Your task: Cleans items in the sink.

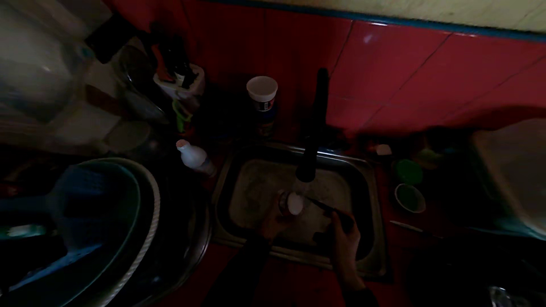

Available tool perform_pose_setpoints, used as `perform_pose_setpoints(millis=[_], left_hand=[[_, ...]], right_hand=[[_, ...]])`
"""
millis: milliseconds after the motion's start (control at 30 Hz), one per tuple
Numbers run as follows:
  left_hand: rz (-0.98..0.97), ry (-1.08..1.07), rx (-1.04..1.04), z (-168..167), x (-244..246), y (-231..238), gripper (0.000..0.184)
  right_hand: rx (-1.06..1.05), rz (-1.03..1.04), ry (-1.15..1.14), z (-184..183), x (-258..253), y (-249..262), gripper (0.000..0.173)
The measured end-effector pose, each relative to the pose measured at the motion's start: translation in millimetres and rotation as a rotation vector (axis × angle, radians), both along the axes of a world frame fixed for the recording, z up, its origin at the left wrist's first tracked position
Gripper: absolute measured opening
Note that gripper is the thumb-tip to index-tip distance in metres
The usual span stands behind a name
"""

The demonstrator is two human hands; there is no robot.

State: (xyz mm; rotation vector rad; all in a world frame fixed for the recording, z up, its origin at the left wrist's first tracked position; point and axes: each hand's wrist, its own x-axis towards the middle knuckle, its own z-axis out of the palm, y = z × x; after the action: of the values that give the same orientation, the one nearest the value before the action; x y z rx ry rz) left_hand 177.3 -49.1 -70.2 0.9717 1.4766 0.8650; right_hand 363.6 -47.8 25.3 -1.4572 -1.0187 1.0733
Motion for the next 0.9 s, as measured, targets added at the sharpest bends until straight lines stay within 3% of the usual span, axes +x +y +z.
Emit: perform_pose_setpoints(millis=[100,233,333,400,433,467,533,767,833,900], left_hand=[[0.108,0.085,0.089,-9,-10,-12,0.102],[0.182,0.121,0.015,13,-29,-24,0.105],[0.309,-0.105,-0.106,27,-41,-31,0.099],[0.516,-0.455,-0.239,34,-46,-32,0.058],[0.669,-0.628,-0.365,39,-46,-27,0.056],[0.751,-0.705,-0.444,42,-48,-23,0.068],[0.812,-0.778,-0.499,48,-51,-23,0.077],[0.81,-0.767,-0.461,61,-49,-33,0.076],[0.764,-0.684,-0.45,67,-47,-33,0.074],[0.65,-0.47,-0.353,68,-44,-33,0.06]], right_hand=[[-0.21,-0.114,0.168,3,-3,0,0.021],[-0.392,-0.265,0.386,4,-1,3,0.023],[-0.435,-0.293,0.481,3,6,2,0.025],[-0.434,-0.298,0.49,5,9,1,0.024],[-0.433,-0.295,0.488,7,9,0,0.024],[-0.425,-0.285,0.483,8,10,0,0.023],[-0.389,-0.271,0.474,11,9,0,0.024],[-0.117,-0.08,0.234,30,3,-4,0.018],[-0.044,-0.004,0.115,30,4,-8,0.02],[0.035,0.058,0.032,29,4,-12,0.02]])
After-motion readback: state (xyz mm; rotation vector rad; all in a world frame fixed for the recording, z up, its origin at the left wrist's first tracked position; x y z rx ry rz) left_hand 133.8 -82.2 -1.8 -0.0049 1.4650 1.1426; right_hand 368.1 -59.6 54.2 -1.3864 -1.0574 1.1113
